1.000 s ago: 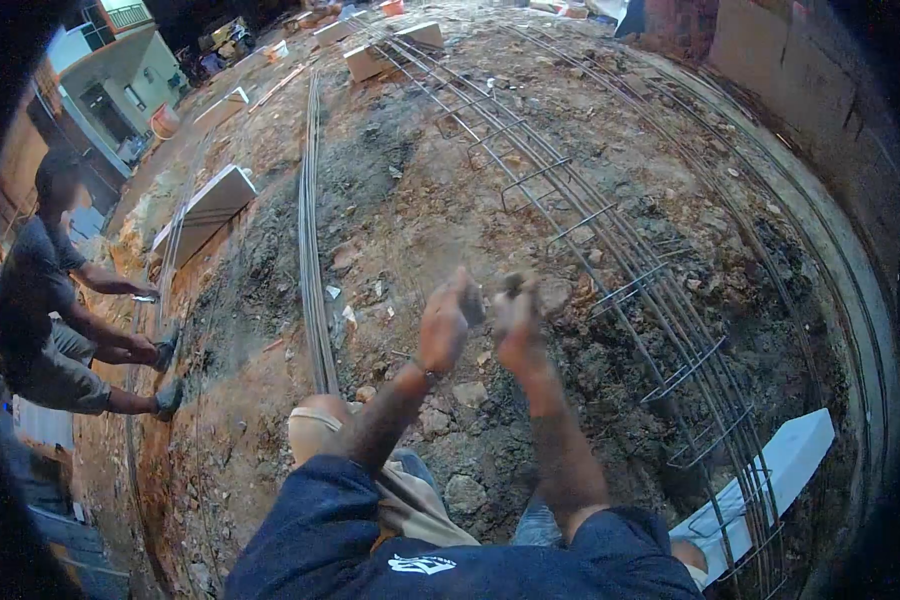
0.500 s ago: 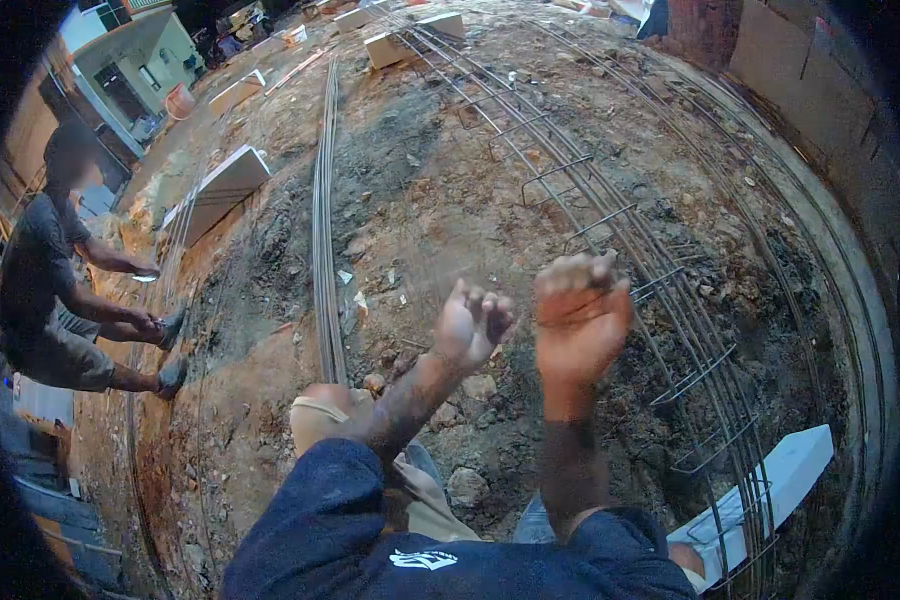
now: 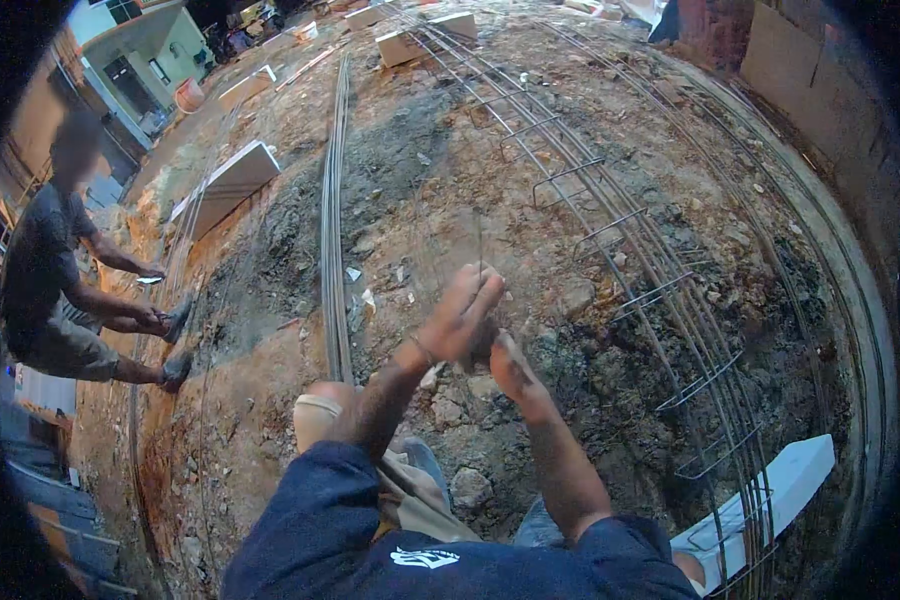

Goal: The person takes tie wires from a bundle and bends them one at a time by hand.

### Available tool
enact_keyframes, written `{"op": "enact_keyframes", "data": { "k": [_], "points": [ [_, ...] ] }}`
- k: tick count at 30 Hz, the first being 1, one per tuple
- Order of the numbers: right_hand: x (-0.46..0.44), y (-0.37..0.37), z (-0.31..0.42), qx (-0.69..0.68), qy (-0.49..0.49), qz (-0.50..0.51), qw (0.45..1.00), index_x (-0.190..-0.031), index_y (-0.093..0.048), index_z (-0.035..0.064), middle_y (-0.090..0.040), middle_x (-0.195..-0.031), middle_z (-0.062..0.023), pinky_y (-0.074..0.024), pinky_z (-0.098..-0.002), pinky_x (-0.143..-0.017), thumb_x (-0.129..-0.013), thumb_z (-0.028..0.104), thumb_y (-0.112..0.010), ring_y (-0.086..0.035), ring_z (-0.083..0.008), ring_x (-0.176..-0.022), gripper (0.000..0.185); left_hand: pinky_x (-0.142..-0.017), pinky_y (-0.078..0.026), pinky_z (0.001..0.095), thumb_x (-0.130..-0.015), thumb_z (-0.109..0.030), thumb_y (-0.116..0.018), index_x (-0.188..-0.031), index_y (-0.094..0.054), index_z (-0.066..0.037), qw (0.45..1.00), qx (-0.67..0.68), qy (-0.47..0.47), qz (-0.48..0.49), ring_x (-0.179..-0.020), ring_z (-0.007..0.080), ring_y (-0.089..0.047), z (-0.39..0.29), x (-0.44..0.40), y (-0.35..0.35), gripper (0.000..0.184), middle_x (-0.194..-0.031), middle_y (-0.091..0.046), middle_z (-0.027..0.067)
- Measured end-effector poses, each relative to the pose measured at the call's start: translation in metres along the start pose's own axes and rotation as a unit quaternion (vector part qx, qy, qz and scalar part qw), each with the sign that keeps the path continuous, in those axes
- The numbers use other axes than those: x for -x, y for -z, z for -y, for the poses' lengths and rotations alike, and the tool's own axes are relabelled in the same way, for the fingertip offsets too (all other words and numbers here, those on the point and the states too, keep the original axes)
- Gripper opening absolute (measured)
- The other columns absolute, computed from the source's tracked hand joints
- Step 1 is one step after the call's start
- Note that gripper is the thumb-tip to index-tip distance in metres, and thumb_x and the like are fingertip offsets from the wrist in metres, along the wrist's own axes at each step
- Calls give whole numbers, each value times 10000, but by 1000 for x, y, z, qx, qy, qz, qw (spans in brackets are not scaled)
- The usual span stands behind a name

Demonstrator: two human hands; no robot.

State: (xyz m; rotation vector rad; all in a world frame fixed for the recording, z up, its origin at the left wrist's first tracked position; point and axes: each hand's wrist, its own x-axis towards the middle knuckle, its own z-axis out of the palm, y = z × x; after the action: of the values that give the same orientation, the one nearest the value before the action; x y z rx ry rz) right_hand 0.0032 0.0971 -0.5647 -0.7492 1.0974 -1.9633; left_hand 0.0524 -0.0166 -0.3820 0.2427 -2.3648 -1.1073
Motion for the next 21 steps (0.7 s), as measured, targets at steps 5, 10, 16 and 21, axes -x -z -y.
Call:
{"op": "enact_keyframes", "data": {
  "k": [5,10,16,21],
  "points": [
    [8,-49,69,92,-102,95,986,-1067,-560,56,-580,-979,-112,-431,-361,-813,-904,224,-438,-551,-273,-929,264,-802,-393,277,-961,-292,-364,-942,-516,15,971,112,100,185,-887,149,-500,-7,-2,13,343,-927,-526,71],
    [-14,-43,83,-14,-75,189,979,-892,-571,22,-590,-800,-70,-440,-305,-658,-894,258,-433,-562,-164,-741,273,-894,-400,305,-796,-335,-638,-1183,-456,2,927,232,174,240,-997,180,-520,-2,7,15,545,-1092,-536,92],
    [-26,-27,70,-71,-110,67,989,-815,-543,37,-541,-762,-2,-421,-263,-654,-877,250,-417,-516,-111,-703,255,-823,-455,296,-615,-192,-788,-1240,-397,22,905,222,223,286,-1017,155,-510,22,22,4,768,-1138,-521,102],
    [-29,-21,54,47,-61,109,991,-843,-536,57,-522,-774,35,-406,-228,-620,-871,226,-444,-491,-61,-703,194,-527,-463,215,-624,-160,-741,-1109,-506,6,862,264,275,333,-708,75,-544,26,23,8,564,-870,-593,26]
  ]
}}
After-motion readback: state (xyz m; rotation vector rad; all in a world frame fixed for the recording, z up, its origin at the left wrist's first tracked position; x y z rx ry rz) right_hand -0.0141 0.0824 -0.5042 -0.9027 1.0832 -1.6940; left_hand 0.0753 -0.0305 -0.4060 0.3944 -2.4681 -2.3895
